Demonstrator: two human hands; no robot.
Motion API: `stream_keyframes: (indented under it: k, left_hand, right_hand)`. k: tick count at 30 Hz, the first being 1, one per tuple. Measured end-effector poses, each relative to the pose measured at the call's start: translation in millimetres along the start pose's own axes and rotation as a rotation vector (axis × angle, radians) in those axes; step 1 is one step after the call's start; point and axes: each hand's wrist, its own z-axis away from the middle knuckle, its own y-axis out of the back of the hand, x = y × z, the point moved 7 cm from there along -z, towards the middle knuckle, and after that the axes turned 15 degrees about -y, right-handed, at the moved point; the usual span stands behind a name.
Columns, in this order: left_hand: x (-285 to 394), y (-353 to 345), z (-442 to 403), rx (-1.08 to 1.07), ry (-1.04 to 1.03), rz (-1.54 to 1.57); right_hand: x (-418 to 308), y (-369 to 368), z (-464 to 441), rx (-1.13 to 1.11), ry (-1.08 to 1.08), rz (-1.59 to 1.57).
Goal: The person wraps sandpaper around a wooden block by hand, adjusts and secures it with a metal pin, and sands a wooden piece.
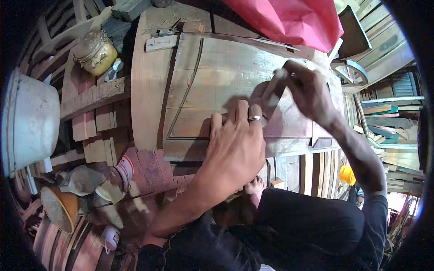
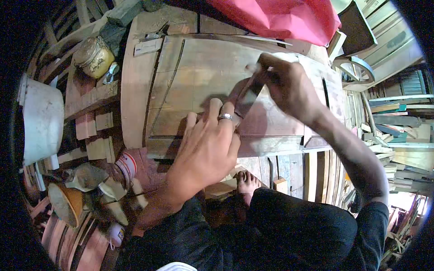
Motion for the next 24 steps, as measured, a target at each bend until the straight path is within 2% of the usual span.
stream_keyframes:
  k: [1, 4, 5, 6, 9, 10, 12, 14, 15, 16, 18, 20, 22, 23, 24]
  left_hand:
    - [0, 1, 0, 0.002, 0.003, -0.002]
    - [-1, 0, 0, -0.004, 0.007, -0.001]
    - [-1, -1, 1, 0.042, -0.024, -0.031]
    - [1, 1, 2, 0.087, -0.054, -0.063]
    - [1, 2, 0, 0.065, -0.024, 0.005]
    - [0, 2, 0, 0.065, -0.022, 0.003]
    - [0, 1, -1, 0.033, -0.02, -0.008]
    - [1, 1, 2, 0.037, -0.03, -0.038]
    - [3, 1, 2, 0.038, -0.046, -0.069]
    - [3, 1, 1, 0.034, -0.051, -0.068]
    - [1, 1, 0, 0.053, -0.009, -0.009]
    - [1, 2, 0, 0.066, -0.011, -0.004]
    - [-1, 1, 2, 0.082, -0.01, 0.003]
    - [0, 1, 3, 0.126, -0.05, -0.047]
    - [4, 4, 3, 0.166, -0.094, -0.096]
  right_hand:
    - [3, 6, -12, 0.059, -0.058, 0.071]
    - [-8, 3, 3, 0.002, -0.113, 0.199]
    - [1, -10, 11, -0.026, 0.088, -0.045]
    - [-5, -14, 15, -0.079, 0.077, 0.009]
    - [-5, 4, 1, -0.018, -0.017, 0.196]
    - [6, 5, -11, 0.044, 0.027, 0.003]
    - [2, 8, -5, 0.031, 0.012, 0.093]
    - [-15, -17, 15, -0.156, 0.158, -0.201]
    - [-26, -17, 24, -0.117, 0.11, -0.039]
    - [-22, -20, 22, -0.185, 0.058, -0.015]
    - [-5, -4, 5, -0.096, 0.081, 0.118]
    - [-5, 13, -12, 0.033, -0.051, 0.209]
    - [-8, 1, 2, 0.026, 0.115, 0.091]
    - [-8, -9, 13, -0.05, 0.119, 0.213]
    - [-23, -17, 25, -0.108, 0.129, 0.039]
